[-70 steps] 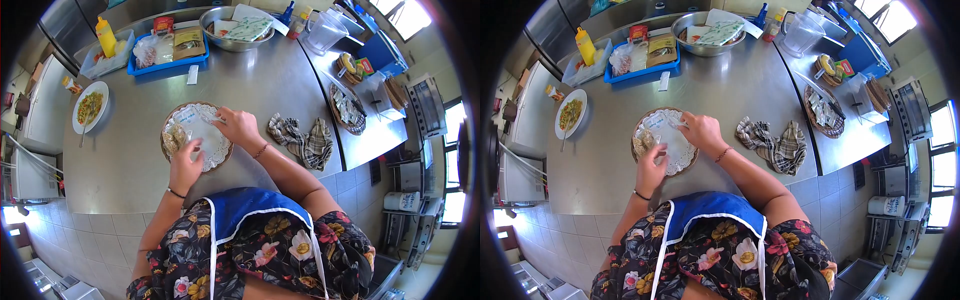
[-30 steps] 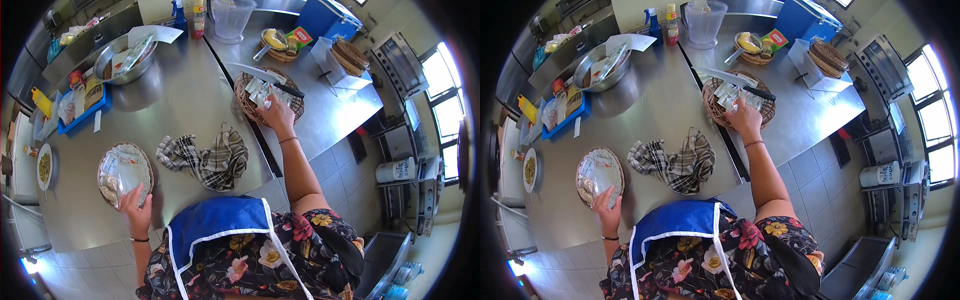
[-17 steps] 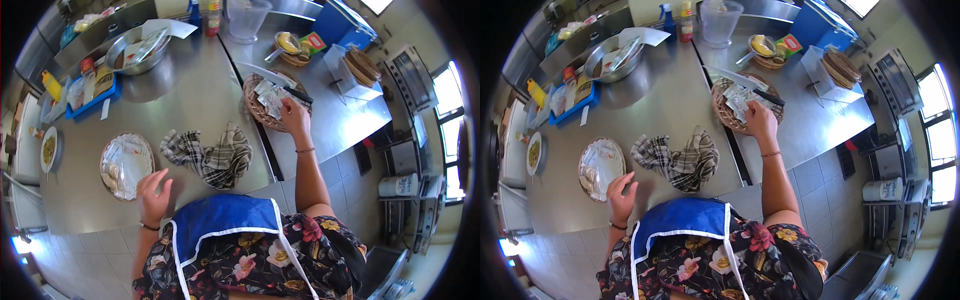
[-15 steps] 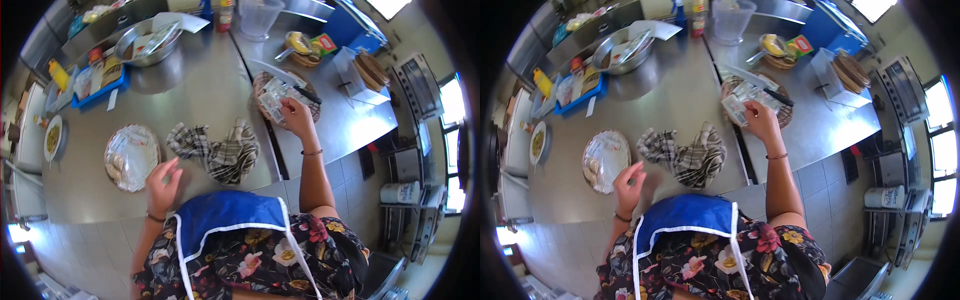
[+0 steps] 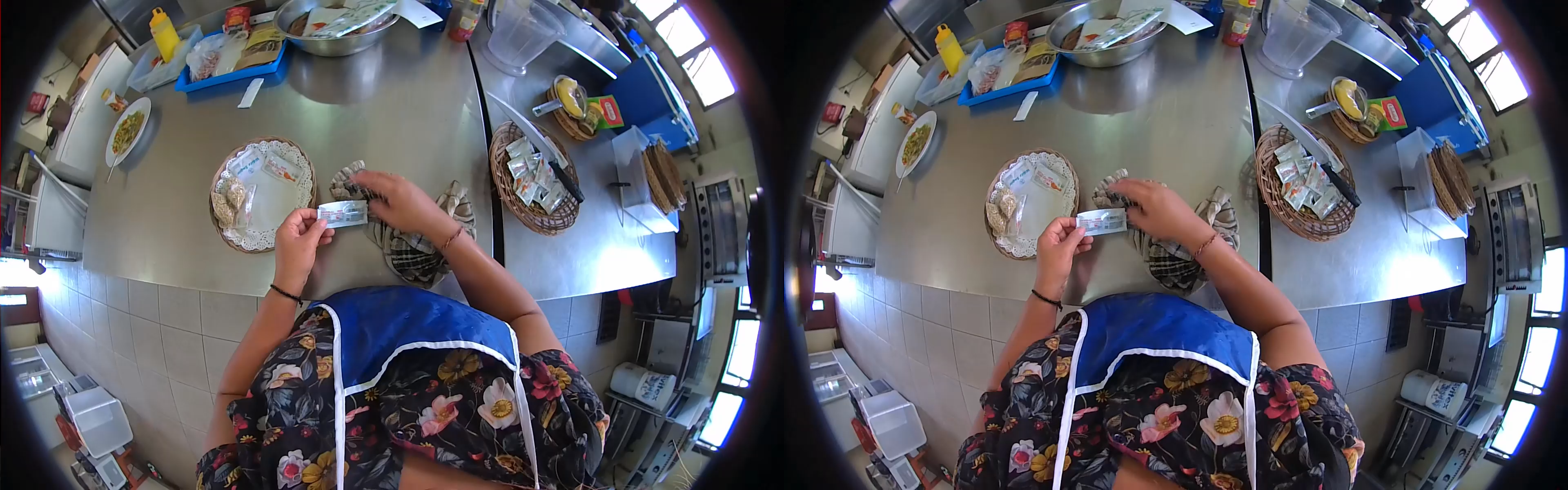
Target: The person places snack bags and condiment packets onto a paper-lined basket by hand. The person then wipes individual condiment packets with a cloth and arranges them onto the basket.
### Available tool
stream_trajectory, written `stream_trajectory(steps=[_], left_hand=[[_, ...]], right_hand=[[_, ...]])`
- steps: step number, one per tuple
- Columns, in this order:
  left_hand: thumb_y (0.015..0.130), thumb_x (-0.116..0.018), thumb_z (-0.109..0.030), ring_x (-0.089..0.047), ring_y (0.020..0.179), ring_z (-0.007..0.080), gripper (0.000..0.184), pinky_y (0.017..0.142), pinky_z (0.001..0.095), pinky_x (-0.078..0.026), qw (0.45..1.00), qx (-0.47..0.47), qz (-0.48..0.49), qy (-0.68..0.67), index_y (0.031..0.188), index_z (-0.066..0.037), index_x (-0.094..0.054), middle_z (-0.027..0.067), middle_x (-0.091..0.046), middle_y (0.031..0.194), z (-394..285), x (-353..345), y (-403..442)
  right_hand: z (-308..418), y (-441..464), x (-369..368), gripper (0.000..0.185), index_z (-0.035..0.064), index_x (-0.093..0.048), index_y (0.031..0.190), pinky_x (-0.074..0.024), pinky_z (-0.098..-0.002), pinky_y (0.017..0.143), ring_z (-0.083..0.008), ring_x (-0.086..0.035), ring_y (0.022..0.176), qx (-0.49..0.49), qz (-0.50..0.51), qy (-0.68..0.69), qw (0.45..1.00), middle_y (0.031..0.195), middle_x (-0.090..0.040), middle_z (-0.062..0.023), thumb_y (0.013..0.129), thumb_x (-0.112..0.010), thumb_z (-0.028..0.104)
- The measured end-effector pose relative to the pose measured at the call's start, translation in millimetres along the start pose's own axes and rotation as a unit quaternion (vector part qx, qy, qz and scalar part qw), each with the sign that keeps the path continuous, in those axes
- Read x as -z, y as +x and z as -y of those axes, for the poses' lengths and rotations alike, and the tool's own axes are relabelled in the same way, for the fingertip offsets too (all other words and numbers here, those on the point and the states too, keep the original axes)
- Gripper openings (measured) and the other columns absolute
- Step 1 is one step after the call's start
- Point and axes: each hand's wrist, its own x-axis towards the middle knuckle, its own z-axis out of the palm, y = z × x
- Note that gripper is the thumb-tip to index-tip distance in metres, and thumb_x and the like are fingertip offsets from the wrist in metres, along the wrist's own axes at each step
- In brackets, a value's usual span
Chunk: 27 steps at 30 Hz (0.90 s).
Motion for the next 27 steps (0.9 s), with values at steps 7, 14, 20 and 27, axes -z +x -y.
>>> stream_trajectory(steps=[7, 14, 20, 27], left_hand=[[0.093, -0.056, -0.001, -0.069, 0.085, 0.0202, 0.009, 0.078, 0.0311, -0.059, 0.994, 0.034, -0.037, -0.1, 0.099, -0.002, -0.051, 0.0102, -0.064, 0.096, 11, -22, 1], [0.09, -0.063, -0.006, -0.069, 0.084, 0.018, 0.012, 0.074, 0.029, -0.056, 0.983, 0.065, 0.077, 0.153, 0.096, 0.001, -0.056, 0.0145, -0.067, 0.097, -3, -43, -8], [0.084, -0.066, -0.015, -0.057, 0.116, 0.0322, 0.039, 0.103, 0.0455, -0.042, 0.797, -0.357, 0.127, 0.47, 0.121, -0.005, -0.063, 0.0144, -0.063, 0.121, 10, -20, -9], [0.086, -0.062, -0.02, -0.046, 0.131, 0.0329, 0.047, 0.111, 0.0479, -0.034, 0.743, -0.329, 0.222, 0.539, 0.129, -0.002, -0.056, 0.0143, -0.055, 0.134, 35, -27, 2]], right_hand=[[-28, -56, 25, 0.045, 0.0092, -0.059, 0.126, -0.0511, -0.041, 0.088, -0.0391, -0.062, 0.1, -0.128, -0.049, -0.102, 0.985, 0.113, -0.065, -0.0174, 0.081, -0.061, 0.012], [-35, -93, 61, 0.037, 0.0003, -0.063, 0.116, -0.0501, -0.0387, 0.08, -0.0355, -0.062, 0.089, -0.182, -0.191, -0.011, 0.964, 0.103, -0.064, -0.0176, 0.08, -0.056, 0.008], [-5, -81, 51, 0.037, 0.0045, -0.066, 0.113, -0.0498, -0.0401, 0.078, -0.0326, -0.06, 0.086, -0.087, -0.185, -0.116, 0.972, 0.092, -0.062, -0.0135, 0.077, -0.058, 0.006], [24, -57, -20, 0.047, 0.0102, -0.058, 0.129, -0.0405, -0.0445, 0.1, -0.0274, -0.051, 0.12, 0.027, -0.019, -0.198, 0.98, 0.127, -0.056, -0.0084, 0.083, -0.058, 0.013]])
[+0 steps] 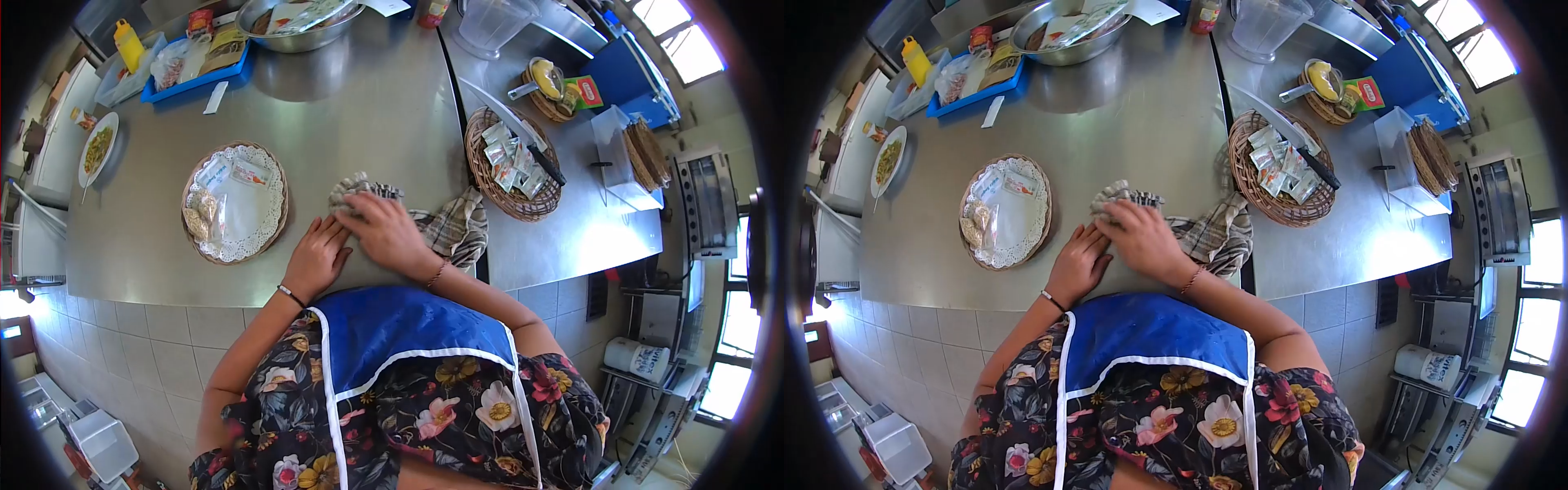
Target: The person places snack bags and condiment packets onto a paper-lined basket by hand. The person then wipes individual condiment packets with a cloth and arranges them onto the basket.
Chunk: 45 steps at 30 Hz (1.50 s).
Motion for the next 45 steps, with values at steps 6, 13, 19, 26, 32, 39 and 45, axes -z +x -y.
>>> stream_trajectory(steps=[6, 13, 19, 26, 32, 39, 45], left_hand=[[0.085, -0.062, -0.018, -0.047, 0.13, 0.0329, 0.047, 0.111, 0.0486, -0.033, 0.999, 0.002, -0.033, -0.023, 0.129, -0.002, -0.056, 0.0152, -0.056, 0.134, -5, 0, 1], [0.086, -0.061, -0.02, -0.047, 0.131, 0.0312, 0.047, 0.112, 0.047, -0.032, 0.999, -0.005, -0.044, -0.01, 0.13, -0.004, -0.056, 0.0136, -0.055, 0.135, -5, -1, 1], [0.088, -0.059, -0.023, -0.046, 0.131, 0.0287, 0.047, 0.113, 0.0449, -0.032, 0.999, 0.002, -0.03, 0.013, 0.131, -0.006, -0.056, 0.0114, -0.054, 0.137, -6, -1, 1], [0.087, -0.06, -0.022, -0.047, 0.131, 0.0303, 0.047, 0.112, 0.0461, -0.032, 0.999, -0.007, -0.041, 0.009, 0.131, -0.005, -0.056, 0.0125, -0.055, 0.135, -7, 0, 1], [0.086, -0.06, -0.022, -0.047, 0.13, 0.0294, 0.047, 0.112, 0.0465, -0.033, 0.999, 0.007, -0.031, 0.004, 0.13, -0.005, -0.057, 0.0117, -0.057, 0.133, -9, 2, 3], [0.086, -0.06, -0.022, -0.047, 0.13, 0.0294, 0.047, 0.111, 0.0465, -0.033, 0.999, -0.009, -0.043, 0.013, 0.129, -0.005, -0.057, 0.0114, -0.057, 0.132, -8, 3, 4], [0.087, -0.059, -0.022, -0.045, 0.132, 0.0301, 0.046, 0.112, 0.0474, -0.031, 0.998, 0.035, 0.044, 0.003, 0.13, -0.005, -0.057, 0.0119, -0.056, 0.135, -7, 5, 1]], right_hand=[[-10, -9, -8, 0.047, 0.0116, -0.047, 0.141, -0.0272, -0.0491, 0.114, -0.0277, -0.036, 0.139, -0.033, 0.07, -0.017, 0.997, 0.146, -0.045, -0.0078, 0.095, -0.049, 0.019], [-51, -8, 0, 0.043, 0.0058, -0.052, 0.136, -0.0325, -0.0485, 0.111, -0.0294, -0.043, 0.134, -0.156, 0.008, 0.092, 0.983, 0.14, -0.052, -0.0111, 0.094, -0.05, 0.014], [-14, -7, -10, 0.041, 0.004, -0.056, 0.129, -0.0318, -0.0463, 0.112, -0.0258, -0.047, 0.131, 0.003, 0.022, 0.031, 0.999, 0.137, -0.054, -0.009, 0.09, -0.05, 0.013], [-53, 8, -2, 0.034, 0.0056, -0.064, 0.116, -0.0428, -0.042, 0.102, -0.0292, -0.061, 0.111, -0.147, -0.021, 0.116, 0.982, 0.117, -0.066, -0.0109, 0.086, -0.05, 0.003], [-23, 13, -18, 0.033, 0.0057, -0.065, 0.11, -0.0501, -0.0389, 0.09, -0.0269, -0.064, 0.099, 0.055, -0.027, 0.119, 0.991, 0.104, -0.067, -0.0111, 0.079, -0.056, 0.006], [-48, 22, 7, 0.035, 0.0062, -0.068, 0.107, -0.0514, -0.0408, 0.089, -0.0344, -0.064, 0.101, -0.15, -0.065, 0.205, 0.965, 0.106, -0.068, -0.017, 0.079, -0.051, -0.004], [-4, 21, -18, 0.032, 0.0064, -0.064, 0.109, -0.0554, -0.0372, 0.084, -0.0312, -0.066, 0.099, 0.002, -0.001, 0.212, 0.977, 0.118, -0.062, -0.0124, 0.08, -0.055, -0.002]])
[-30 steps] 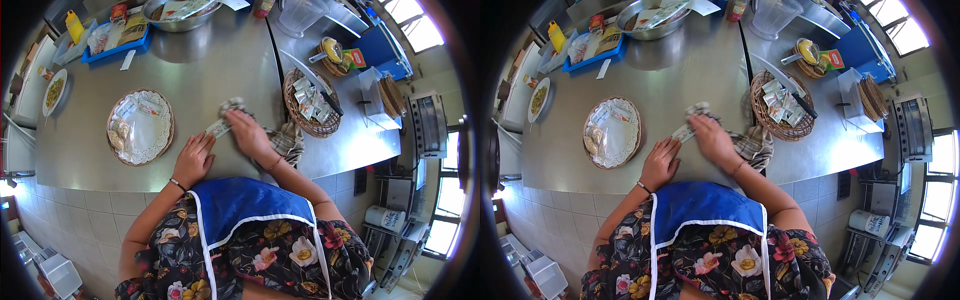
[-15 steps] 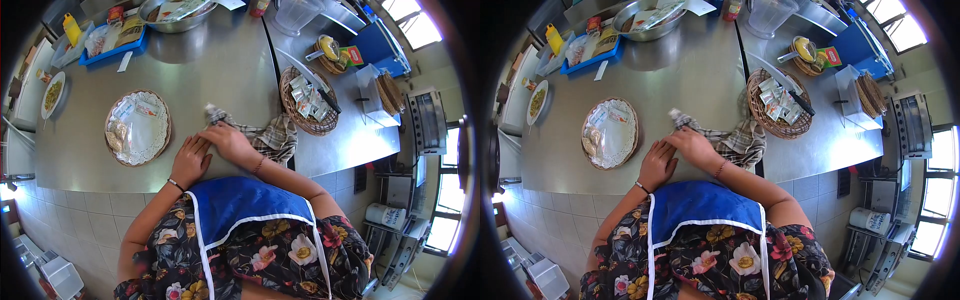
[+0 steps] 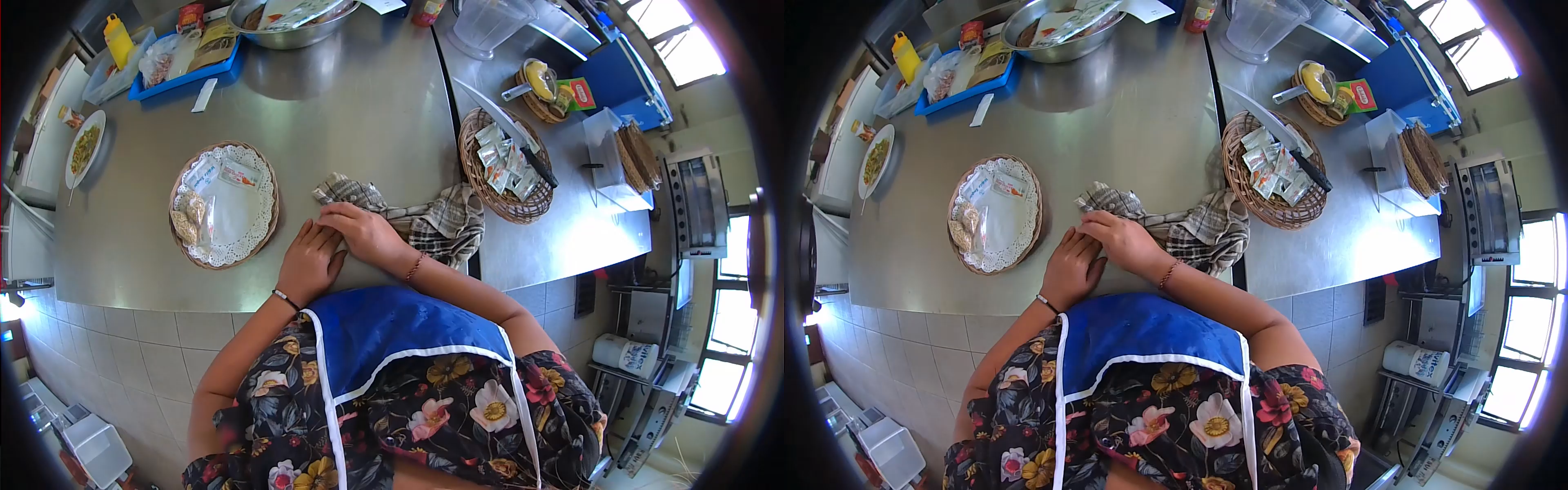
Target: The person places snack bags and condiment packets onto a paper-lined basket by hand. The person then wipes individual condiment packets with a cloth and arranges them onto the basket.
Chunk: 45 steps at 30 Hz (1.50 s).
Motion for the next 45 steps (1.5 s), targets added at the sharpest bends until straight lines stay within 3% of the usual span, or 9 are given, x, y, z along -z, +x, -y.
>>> stream_trajectory(steps=[8, 12, 16, 20, 26, 32, 35, 41, 45], left_hand=[[0.085, -0.062, -0.019, -0.044, 0.132, 0.0372, 0.047, 0.113, 0.0517, -0.029, 0.995, -0.056, -0.085, -0.009, 0.129, -0.003, -0.056, 0.0156, -0.055, 0.134, -2, 0, 2], [0.088, -0.059, -0.024, -0.042, 0.135, 0.032, 0.047, 0.115, 0.0495, -0.026, 1.0, -0.016, -0.005, 0.011, 0.131, -0.005, -0.056, 0.0129, -0.054, 0.137, -1, 1, -1], [0.089, -0.058, -0.024, -0.041, 0.136, 0.0303, 0.046, 0.116, 0.0497, -0.025, 0.997, -0.043, -0.067, 0.02, 0.132, -0.006, -0.056, 0.0104, -0.054, 0.138, 2, -4, 0], [0.089, -0.058, -0.025, -0.042, 0.135, 0.0309, 0.046, 0.116, 0.0503, -0.023, 0.995, -0.047, -0.08, 0.028, 0.132, -0.008, -0.056, 0.0097, -0.054, 0.137, 1, -5, -1], [0.089, -0.059, -0.025, -0.042, 0.135, 0.0318, 0.046, 0.116, 0.0507, -0.023, 0.996, -0.044, -0.077, 0.031, 0.132, -0.008, -0.056, 0.0104, -0.054, 0.137, 0, -5, -1], [0.086, -0.061, -0.024, -0.048, 0.127, 0.0317, 0.046, 0.115, 0.0539, -0.02, 0.998, -0.016, -0.042, 0.037, 0.129, -0.009, -0.058, 0.0093, -0.057, 0.133, -1, -4, -3], [0.084, -0.062, -0.024, -0.052, 0.12, 0.03, 0.044, 0.115, 0.0557, -0.019, 0.994, -0.028, -0.088, 0.05, 0.125, -0.01, -0.061, 0.0072, -0.061, 0.128, -5, 2, 2], [0.081, -0.066, -0.024, -0.056, 0.11, 0.0257, 0.037, 0.112, 0.0545, -0.023, 0.989, -0.046, -0.131, 0.047, 0.116, -0.01, -0.065, 0.0045, -0.066, 0.115, -7, 7, 5], [0.08, -0.068, -0.019, -0.06, 0.098, 0.0257, 0.026, 0.104, 0.0482, -0.037, 0.989, -0.011, -0.148, 0.01, 0.103, -0.008, -0.067, 0.0065, -0.067, 0.103, -4, 4, 19]], right_hand=[[-19, 25, 18, 0.029, 0.0055, -0.064, 0.103, -0.0539, -0.0398, 0.082, -0.0322, -0.065, 0.095, -0.048, -0.116, 0.057, 0.99, 0.109, -0.061, -0.0126, 0.079, -0.053, -0.006], [10, 17, 13, 0.026, 0.0034, -0.065, 0.102, -0.052, -0.0389, 0.088, -0.0319, -0.062, 0.104, 0.004, -0.088, 0.065, 0.994, 0.11, -0.062, -0.0136, 0.079, -0.056, -0.004], [-30, 2, 11, 0.025, 0.0058, -0.067, 0.107, -0.0503, -0.0375, 0.093, -0.0291, -0.058, 0.115, 0.058, -0.06, -0.196, 0.977, 0.119, -0.062, -0.0133, 0.083, -0.062, 0.008], [-50, -8, 39, 0.026, 0.0043, -0.067, 0.109, -0.0513, -0.04, 0.09, -0.033, -0.062, 0.105, -0.096, -0.133, -0.056, 0.985, 0.119, -0.063, -0.0162, 0.085, -0.058, 0.004], [-32, -5, 64, 0.033, 0.0046, -0.064, 0.115, -0.0529, -0.0412, 0.086, -0.0339, -0.064, 0.101, -0.141, -0.139, -0.023, 0.98, 0.116, -0.064, -0.0154, 0.084, -0.056, -0.002], [-9, 0, 3, 0.035, 0.0132, -0.067, 0.112, -0.0427, -0.0447, 0.105, -0.0263, -0.062, 0.112, 0.082, -0.02, -0.08, 0.993, 0.11, -0.068, -0.0076, 0.08, -0.056, 0.004], [-20, 4, 3, 0.036, 0.0152, -0.067, 0.113, -0.0403, -0.0503, 0.105, -0.024, -0.061, 0.113, 0.031, -0.007, -0.158, 0.987, 0.111, -0.068, -0.0043, 0.08, -0.055, 0.007], [-82, 12, 61, 0.025, 0.0098, -0.071, 0.1, -0.0521, -0.0368, 0.083, -0.032, -0.065, 0.095, -0.161, -0.163, -0.142, 0.963, 0.105, -0.07, -0.0104, 0.084, -0.053, 0.003], [-86, -12, 79, 0.023, 0.0032, -0.067, 0.11, -0.0494, -0.029, 0.08, -0.0158, -0.065, 0.088, -0.296, -0.237, 0.101, 0.92, 0.093, -0.07, -0.0112, 0.096, -0.049, 0.008]])
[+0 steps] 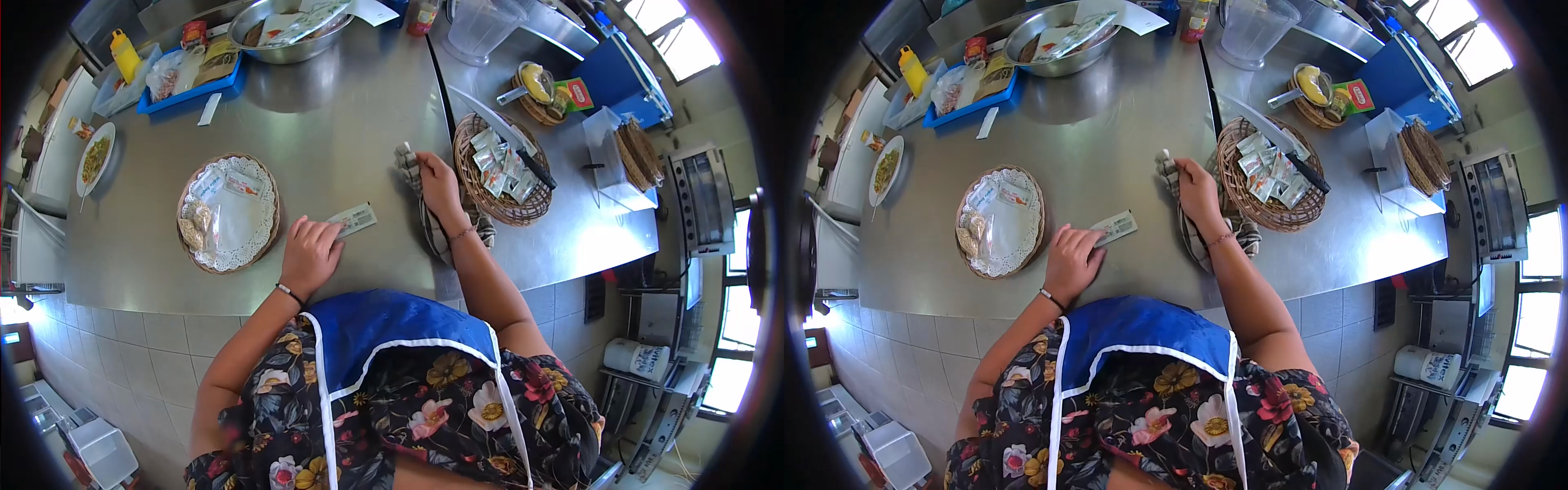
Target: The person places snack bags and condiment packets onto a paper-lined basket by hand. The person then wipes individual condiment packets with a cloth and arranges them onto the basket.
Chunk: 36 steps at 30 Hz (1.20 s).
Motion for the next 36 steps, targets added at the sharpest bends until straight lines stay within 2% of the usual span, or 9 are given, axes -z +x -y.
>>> stream_trajectory(steps=[6, 9, 12, 13, 16, 19, 22, 29, 36], left_hand=[[0.078, -0.068, -0.011, -0.061, 0.085, 0.0275, 0.013, 0.09, 0.0414, -0.046, 0.996, -0.056, -0.033, 0.056, 0.09, -0.006, -0.068, 0.0084, -0.067, 0.09, 6, -8, 15], [0.082, -0.066, -0.009, -0.063, 0.074, 0.0249, 0.009, 0.081, 0.0367, -0.05, 0.996, -0.057, -0.066, -0.002, 0.089, -0.003, -0.068, 0.0088, -0.068, 0.081, -1, 3, 24], [0.086, -0.065, -0.008, -0.063, 0.064, 0.02, 0.01, 0.069, 0.0308, -0.051, 0.955, 0.188, -0.029, -0.226, 0.09, 0.001, -0.067, 0.01, -0.068, 0.078, -26, 9, 25], [0.089, -0.064, -0.009, -0.062, 0.061, 0.0152, 0.012, 0.061, 0.0259, -0.049, 0.927, 0.234, 0.0, -0.293, 0.092, 0.002, -0.066, 0.011, -0.069, 0.08, -16, -3, 19], [0.087, -0.066, -0.01, -0.065, 0.069, 0.0204, 0.011, 0.064, 0.0293, -0.051, 0.899, 0.279, 0.002, -0.339, 0.092, 0.0, -0.068, 0.0104, -0.069, 0.086, -16, -8, 14], [0.084, -0.067, -0.01, -0.065, 0.083, 0.0256, 0.014, 0.073, 0.034, -0.052, 0.987, 0.124, -0.057, -0.086, 0.096, -0.003, -0.07, 0.0105, -0.069, 0.097, -28, 17, 15], [0.081, -0.068, -0.011, -0.063, 0.095, 0.0294, 0.021, 0.083, 0.0391, -0.051, 0.998, 0.023, 0.019, -0.055, 0.101, -0.004, -0.07, 0.0106, -0.067, 0.105, -18, 28, 4], [0.079, -0.069, -0.011, -0.062, 0.093, 0.029, 0.021, 0.085, 0.039, -0.049, 0.998, -0.017, 0.032, -0.042, 0.099, -0.005, -0.072, 0.0101, -0.069, 0.1, -5, 15, -21], [0.08, -0.068, -0.012, -0.061, 0.091, 0.0282, 0.019, 0.084, 0.0389, -0.048, 0.997, -0.012, -0.002, -0.079, 0.097, -0.005, -0.073, 0.0088, -0.07, 0.099, -9, 13, -21]], right_hand=[[-16, -19, 6, 0.028, 0.0037, -0.064, 0.118, -0.0462, -0.0262, 0.087, -0.0112, -0.061, 0.095, -0.014, 0.021, 0.145, 0.989, 0.103, -0.069, -0.0066, 0.093, -0.059, 0.015], [-8, -24, 9, 0.035, 0.004, -0.063, 0.122, -0.0466, -0.0274, 0.087, -0.0125, -0.061, 0.095, 0.039, 0.006, 0.051, 0.998, 0.104, -0.068, -0.0085, 0.088, -0.066, 0.014], [2, -31, 13, 0.037, 0.0042, -0.062, 0.123, -0.0468, -0.0281, 0.089, -0.0138, -0.061, 0.1, 0.037, -0.012, 0.036, 0.999, 0.109, -0.067, -0.0087, 0.087, -0.066, 0.009], [5, -34, 14, 0.037, 0.0042, -0.061, 0.124, -0.0468, -0.0283, 0.09, -0.0143, -0.061, 0.102, 0.024, -0.013, 0.044, 0.999, 0.112, -0.067, -0.0086, 0.087, -0.066, 0.007], [22, -42, 15, 0.034, 0.0064, -0.064, 0.12, -0.051, -0.0325, 0.081, -0.0257, -0.066, 0.092, 0.177, -0.04, -0.048, 0.982, 0.106, -0.067, -0.0144, 0.086, -0.066, 0.008], [33, -54, 14, 0.035, 0.0073, -0.064, 0.121, -0.0528, -0.0347, 0.077, -0.0302, -0.065, 0.09, 0.199, 0.016, -0.051, 0.978, 0.105, -0.065, -0.0155, 0.086, -0.065, 0.006], [36, -62, 5, 0.036, 0.0084, -0.065, 0.121, -0.0536, -0.0367, 0.074, -0.0304, -0.065, 0.089, 0.232, 0.014, -0.086, 0.969, 0.106, -0.064, -0.0146, 0.086, -0.065, 0.005], [40, -101, -43, 0.046, 0.0152, -0.066, 0.121, -0.0491, -0.0381, 0.088, -0.0242, -0.061, 0.107, 0.378, 0.189, -0.158, 0.893, 0.117, -0.064, -0.007, 0.076, -0.061, 0.003], [21, -80, -24, 0.038, 0.0116, -0.069, 0.113, -0.0473, -0.0404, 0.09, -0.0255, -0.06, 0.104, 0.315, 0.118, -0.257, 0.906, 0.121, -0.064, -0.0042, 0.077, -0.059, 0.005]])
